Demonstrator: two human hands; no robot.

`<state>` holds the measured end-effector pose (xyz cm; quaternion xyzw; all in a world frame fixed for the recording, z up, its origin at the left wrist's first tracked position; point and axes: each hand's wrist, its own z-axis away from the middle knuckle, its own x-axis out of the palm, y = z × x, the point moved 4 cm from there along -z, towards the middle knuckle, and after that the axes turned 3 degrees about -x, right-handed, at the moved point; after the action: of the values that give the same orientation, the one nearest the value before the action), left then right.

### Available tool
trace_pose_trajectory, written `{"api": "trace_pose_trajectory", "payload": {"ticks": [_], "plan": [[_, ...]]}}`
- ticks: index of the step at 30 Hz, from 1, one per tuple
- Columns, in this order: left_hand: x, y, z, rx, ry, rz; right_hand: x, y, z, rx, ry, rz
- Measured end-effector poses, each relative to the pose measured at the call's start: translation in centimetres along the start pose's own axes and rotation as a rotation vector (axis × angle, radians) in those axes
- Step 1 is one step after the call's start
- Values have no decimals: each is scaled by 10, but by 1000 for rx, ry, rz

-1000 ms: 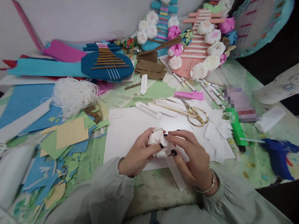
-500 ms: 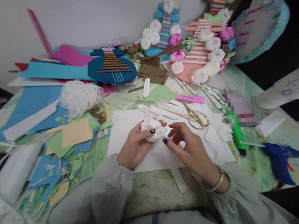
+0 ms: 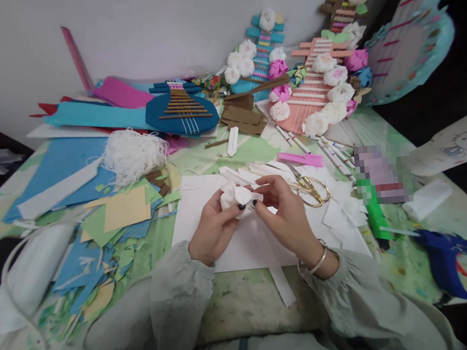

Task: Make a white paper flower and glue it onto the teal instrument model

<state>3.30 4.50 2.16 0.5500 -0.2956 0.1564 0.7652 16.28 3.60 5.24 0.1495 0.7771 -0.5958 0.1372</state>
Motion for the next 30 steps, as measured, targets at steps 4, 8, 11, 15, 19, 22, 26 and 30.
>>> {"api": "trace_pose_trajectory", "payload": {"ticks": [4, 8, 11, 15, 19, 22, 26, 30], "plan": [[-2, 0, 2, -7, -24, -192, -7, 1, 1, -47, 56, 156], [-4, 2, 3, 18, -47, -373, -7, 0, 4, -181, 106, 326], [-5, 4, 3, 2, -51, -429, -4, 1, 6, -289, 103, 401], [-5, 3, 3, -45, -85, -475, -2, 1, 8, -367, 82, 425], [-5, 0, 4, -56, -106, -451, -2, 0, 9, -422, 95, 439], [-3, -4, 5, -147, -176, -243, -3, -2, 9, -436, 107, 465], [-2, -11, 5, -266, -212, -128, -7, -3, 9, -427, 97, 449], [-5, -14, 2, -214, -192, -302, -9, -4, 10, -427, 95, 433]]}}
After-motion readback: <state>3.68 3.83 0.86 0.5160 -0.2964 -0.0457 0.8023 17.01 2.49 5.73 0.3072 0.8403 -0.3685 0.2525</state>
